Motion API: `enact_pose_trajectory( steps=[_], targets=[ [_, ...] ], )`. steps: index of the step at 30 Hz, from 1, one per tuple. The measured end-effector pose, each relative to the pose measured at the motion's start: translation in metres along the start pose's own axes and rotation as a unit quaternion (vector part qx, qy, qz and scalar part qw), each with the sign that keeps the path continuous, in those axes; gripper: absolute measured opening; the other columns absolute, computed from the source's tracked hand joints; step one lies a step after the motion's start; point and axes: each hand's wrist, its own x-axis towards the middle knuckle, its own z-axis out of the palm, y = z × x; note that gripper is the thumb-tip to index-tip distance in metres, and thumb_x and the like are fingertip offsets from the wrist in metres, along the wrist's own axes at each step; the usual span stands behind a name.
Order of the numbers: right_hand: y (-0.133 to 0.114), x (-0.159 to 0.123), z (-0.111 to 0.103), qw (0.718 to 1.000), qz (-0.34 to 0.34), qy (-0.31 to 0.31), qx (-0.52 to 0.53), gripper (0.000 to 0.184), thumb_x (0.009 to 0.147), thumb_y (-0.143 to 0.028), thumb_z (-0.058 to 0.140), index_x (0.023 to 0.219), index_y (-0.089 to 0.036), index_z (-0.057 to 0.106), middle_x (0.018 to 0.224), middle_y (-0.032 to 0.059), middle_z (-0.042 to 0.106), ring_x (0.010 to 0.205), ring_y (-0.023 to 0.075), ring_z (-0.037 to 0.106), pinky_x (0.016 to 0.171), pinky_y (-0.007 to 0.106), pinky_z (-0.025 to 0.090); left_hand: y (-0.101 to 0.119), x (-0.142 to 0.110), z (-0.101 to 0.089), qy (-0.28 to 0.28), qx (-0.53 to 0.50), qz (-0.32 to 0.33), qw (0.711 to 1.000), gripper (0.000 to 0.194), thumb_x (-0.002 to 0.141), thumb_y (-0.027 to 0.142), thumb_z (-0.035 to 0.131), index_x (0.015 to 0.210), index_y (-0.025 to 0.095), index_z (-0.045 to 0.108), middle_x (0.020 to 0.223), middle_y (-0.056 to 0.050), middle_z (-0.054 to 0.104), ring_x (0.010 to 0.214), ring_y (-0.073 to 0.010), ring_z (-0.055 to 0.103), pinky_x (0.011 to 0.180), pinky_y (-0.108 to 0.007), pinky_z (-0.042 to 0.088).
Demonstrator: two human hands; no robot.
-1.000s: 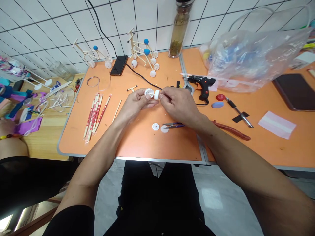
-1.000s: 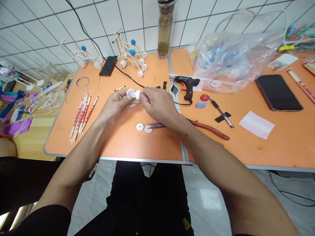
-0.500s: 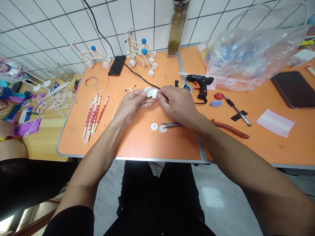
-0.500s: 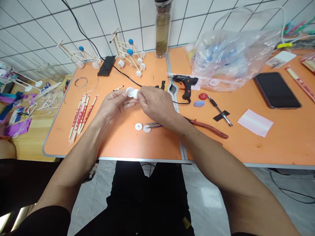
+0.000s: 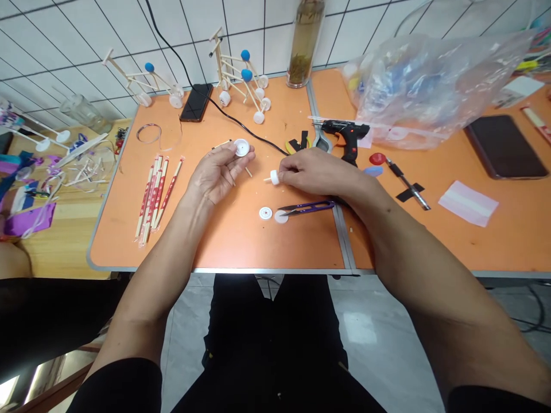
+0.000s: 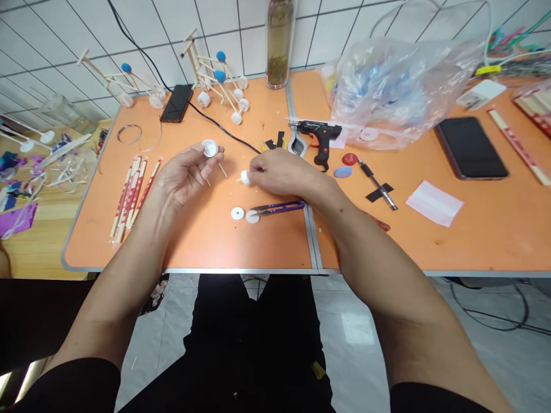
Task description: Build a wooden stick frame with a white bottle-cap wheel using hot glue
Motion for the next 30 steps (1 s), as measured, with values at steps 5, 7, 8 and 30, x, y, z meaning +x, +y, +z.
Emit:
enact_pose_trajectory(
  steps=[5, 7, 8, 30],
  targets=[
    [0.001, 0.002, 0.005, 0.998, 0.031, -0.014, -0.049, 0.03, 0.105, -0.04, 0.072, 0.08, -0.024, 0.077, 0.084, 0.0076, 0.077, 0.073, 0.0217, 0.06, 0.067, 0.038, 0.035, 0.001, -0.002, 0.002, -0.012, -0.024, -0.015, 1.0, 0.011, 0.11, 0.009, 0.068, 0.114, 0.01, 0.078, 0.113, -0.015, 0.089, 0.125, -0.0232, 0.088, 0.111, -0.027, 0.071],
    [0.0, -0.004, -0.001, 0.997, 0.042, 0.004, -0.064, 0.028, 0.102, -0.042, 0.076, 0.081, -0.024, 0.079, 0.082, 0.0076, 0.076, 0.071, 0.0215, 0.059, 0.068, 0.038, 0.033, 0.001, -0.002, 0.002, -0.014, -0.027, -0.014, 0.999, 0.01, 0.109, 0.011, 0.071, 0.115, 0.01, 0.078, 0.118, -0.016, 0.089, 0.128, -0.0241, 0.087, 0.112, -0.028, 0.071],
    [-0.001, -0.008, -0.004, 0.996, 0.045, 0.012, -0.074, 0.026, 0.1, -0.043, 0.079, 0.082, -0.024, 0.079, 0.08, 0.0074, 0.075, 0.07, 0.0217, 0.058, 0.068, 0.038, 0.032, 0.002, -0.002, 0.001, -0.012, -0.028, -0.012, 0.999, 0.011, 0.109, 0.011, 0.072, 0.117, 0.011, 0.078, 0.12, -0.016, 0.089, 0.129, -0.0246, 0.087, 0.113, -0.029, 0.071],
    [-0.008, -0.083, 0.013, 0.989, 0.001, 0.05, -0.136, 0.024, 0.116, -0.037, 0.052, 0.097, -0.025, 0.062, 0.092, 0.009, 0.078, 0.077, 0.0264, 0.068, 0.067, 0.038, 0.035, 0.002, -0.005, 0.0, -0.068, -0.045, 0.018, 0.997, 0.007, 0.102, 0.013, 0.082, 0.103, 0.014, 0.075, 0.117, -0.013, 0.089, 0.118, -0.0208, 0.089, 0.106, -0.026, 0.072]
  ],
)
